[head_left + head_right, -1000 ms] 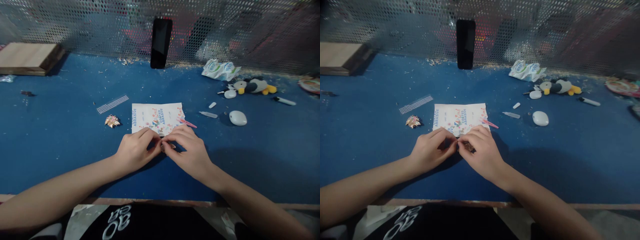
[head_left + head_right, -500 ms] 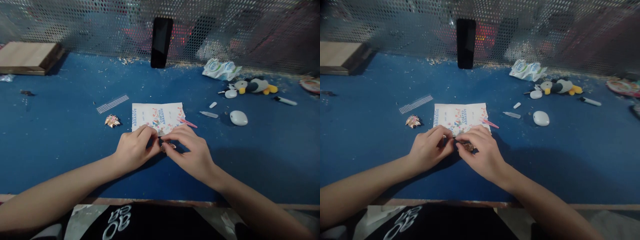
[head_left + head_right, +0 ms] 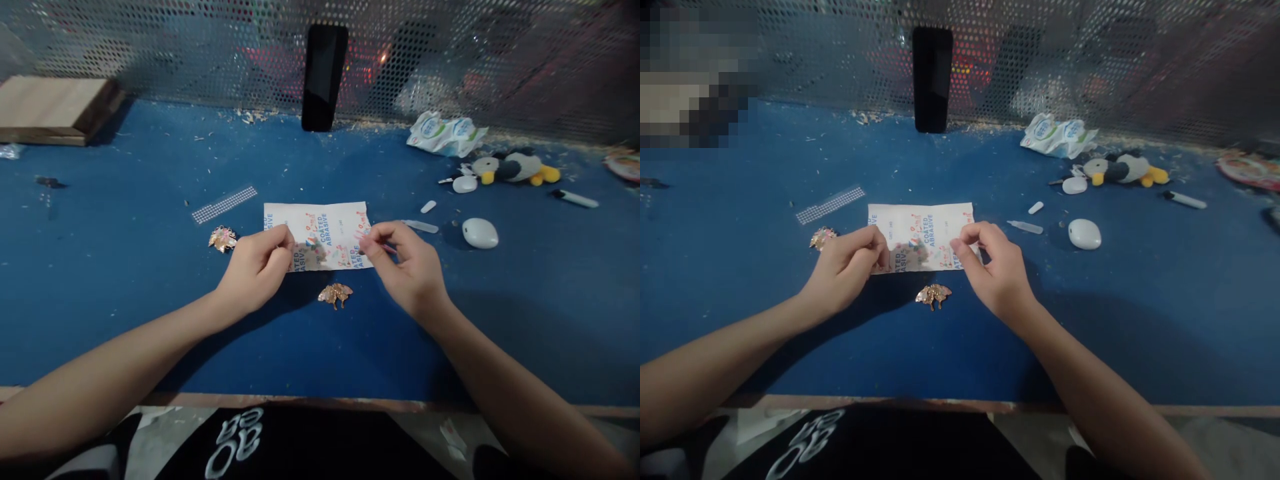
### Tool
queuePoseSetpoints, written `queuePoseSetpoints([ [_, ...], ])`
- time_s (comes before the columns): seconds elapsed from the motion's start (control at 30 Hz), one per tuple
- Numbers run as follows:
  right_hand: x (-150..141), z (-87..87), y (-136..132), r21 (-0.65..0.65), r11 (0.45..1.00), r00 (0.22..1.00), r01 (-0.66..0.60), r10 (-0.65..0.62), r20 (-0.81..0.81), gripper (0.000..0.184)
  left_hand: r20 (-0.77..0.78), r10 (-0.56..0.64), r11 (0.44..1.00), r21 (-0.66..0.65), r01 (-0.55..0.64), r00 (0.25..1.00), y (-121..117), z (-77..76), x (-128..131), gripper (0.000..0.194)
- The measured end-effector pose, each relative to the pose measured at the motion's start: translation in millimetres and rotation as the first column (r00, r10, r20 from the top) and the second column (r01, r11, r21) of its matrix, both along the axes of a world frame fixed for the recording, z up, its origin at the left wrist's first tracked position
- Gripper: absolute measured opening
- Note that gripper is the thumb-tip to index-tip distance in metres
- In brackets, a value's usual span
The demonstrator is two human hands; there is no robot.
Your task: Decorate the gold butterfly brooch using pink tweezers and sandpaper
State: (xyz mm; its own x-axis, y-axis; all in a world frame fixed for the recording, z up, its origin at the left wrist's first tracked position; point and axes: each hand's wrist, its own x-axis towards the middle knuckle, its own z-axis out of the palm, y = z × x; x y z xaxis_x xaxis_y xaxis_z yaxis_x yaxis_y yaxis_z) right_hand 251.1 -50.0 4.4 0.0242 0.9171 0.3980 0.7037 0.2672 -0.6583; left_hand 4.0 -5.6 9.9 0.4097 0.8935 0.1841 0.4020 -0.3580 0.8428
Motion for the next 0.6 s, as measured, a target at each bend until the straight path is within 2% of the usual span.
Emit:
queuePoseSetpoints([
  [0.1, 1, 0.3, 3, 0.044, 0.999, 0.997, -0.02, 0.017, 0.082, 0.009, -0.137, -0.047, 0.997, 0.05, 0.054, 0.989, 4, -0.4, 0, 0.019],
  [0.23, 1, -1.1, 5, 0.112, 0.992, 0.984, -0.063, 0.043, 0.174, 0.01, -0.31, -0.047, 0.98, 0.17, 0.104, 0.949, 6, -3.3, -1, 0.018],
  [0.3, 2, -2.3, 5, 0.141, 0.987, 0.975, -0.077, 0.045, 0.216, 0.011, -0.391, -0.038, 0.959, 0.246, 0.144, 0.92, 7, -5.8, -1, 0.019],
  [0.4, 8, -2.1, 7, 0.163, 0.981, 0.954, -0.105, 0.053, 0.297, 0.013, -0.493, 0.013, 0.895, 0.393, 0.209, 0.87, 8, -10.7, -2, 0.023],
  [0.5, 15, 0.9, 9, 0.053, 0.986, 0.939, -0.157, 0.132, 0.318, 0.012, -0.511, 0.09, 0.833, 0.509, 0.217, 0.855, 10, -15.3, -3, 0.025],
  [0.6, 18, 3.7, 10, -0.122, 0.974, 0.938, -0.19, 0.217, 0.271, 0.009, -0.46, 0.129, 0.818, 0.55, 0.168, 0.879, 11, -17.3, -3, 0.02],
])
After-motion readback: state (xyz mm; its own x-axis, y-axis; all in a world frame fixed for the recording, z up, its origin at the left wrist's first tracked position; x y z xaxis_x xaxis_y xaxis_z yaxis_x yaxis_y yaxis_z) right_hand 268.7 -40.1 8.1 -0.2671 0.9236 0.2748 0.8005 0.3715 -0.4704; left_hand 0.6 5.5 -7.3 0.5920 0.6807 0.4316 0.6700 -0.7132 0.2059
